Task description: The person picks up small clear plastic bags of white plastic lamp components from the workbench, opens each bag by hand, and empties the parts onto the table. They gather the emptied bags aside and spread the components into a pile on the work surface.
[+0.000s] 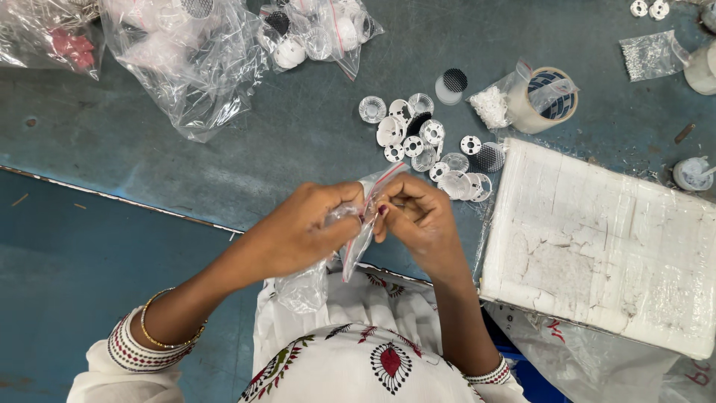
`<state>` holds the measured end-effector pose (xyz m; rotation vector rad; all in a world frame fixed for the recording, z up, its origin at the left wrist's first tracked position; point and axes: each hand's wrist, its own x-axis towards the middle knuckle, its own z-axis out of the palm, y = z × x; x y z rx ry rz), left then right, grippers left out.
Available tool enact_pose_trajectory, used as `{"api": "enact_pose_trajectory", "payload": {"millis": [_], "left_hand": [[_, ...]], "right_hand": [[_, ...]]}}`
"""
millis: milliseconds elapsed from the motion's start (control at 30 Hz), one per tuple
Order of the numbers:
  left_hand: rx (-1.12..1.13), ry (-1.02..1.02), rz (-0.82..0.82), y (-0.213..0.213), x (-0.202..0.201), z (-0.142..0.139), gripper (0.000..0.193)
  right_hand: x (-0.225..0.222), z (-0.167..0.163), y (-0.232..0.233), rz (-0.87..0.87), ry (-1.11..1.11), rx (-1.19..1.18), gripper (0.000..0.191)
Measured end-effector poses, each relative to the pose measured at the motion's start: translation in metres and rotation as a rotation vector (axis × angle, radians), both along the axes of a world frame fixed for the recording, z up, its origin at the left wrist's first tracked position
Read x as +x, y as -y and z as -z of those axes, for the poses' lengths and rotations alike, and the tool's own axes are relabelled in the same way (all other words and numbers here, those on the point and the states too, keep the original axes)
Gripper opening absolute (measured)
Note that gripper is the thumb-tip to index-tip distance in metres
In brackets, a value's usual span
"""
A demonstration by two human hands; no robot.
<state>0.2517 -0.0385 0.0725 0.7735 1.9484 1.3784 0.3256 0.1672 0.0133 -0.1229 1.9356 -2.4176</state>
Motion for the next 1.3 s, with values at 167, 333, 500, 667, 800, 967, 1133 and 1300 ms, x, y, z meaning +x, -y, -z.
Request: {"api": "enact_pose_trajectory", "payload": {"millis": [167,333,500,667,800,967,1133,1300], "left_hand": [[0.077,0.077,-0.028,-0.003,0.001,0.014,0.021],[0.274,0.267,-0.015,-0.004,0.0,0.027,0.02],[0.341,0.284,-0.242,0.014,-0.018,0.03,0.016],[0.211,-0.096,-0.242,0.019,-0.013,0.01,0.014],[0.262,-0.161,-0.207,0.007,-0.02,-0.026,0.012],[0.596,0.055,0.049,-0.02,-0.03,-0.058,0.012],[0.646,-0.019,0.138,-0.061,-0.085,-0.041,0.022],[0.463,-0.014,0.088,-0.078,-0.151,0.041,0.029]], "right_hand": [[0.001,0.0,-0.001,-0.023,0.119,0.095,0.015],[0.007,-0.001,-0.003,-0.069,0.107,0.043,0.021],[0.01,-0.009,-0.034,0.142,0.071,0.09,0.02],[0.01,-0.003,-0.049,0.124,0.006,0.254,0.016],[-0.001,0.004,-0.054,0.101,0.08,0.112,0.031],[-0.023,0.036,-0.026,-0.042,0.19,-0.54,0.057],[-0.015,0.05,-0.027,-0.165,0.151,-1.125,0.061],[-0.006,0.024,-0.101,0.172,0.171,-0.747,0.062]]}}
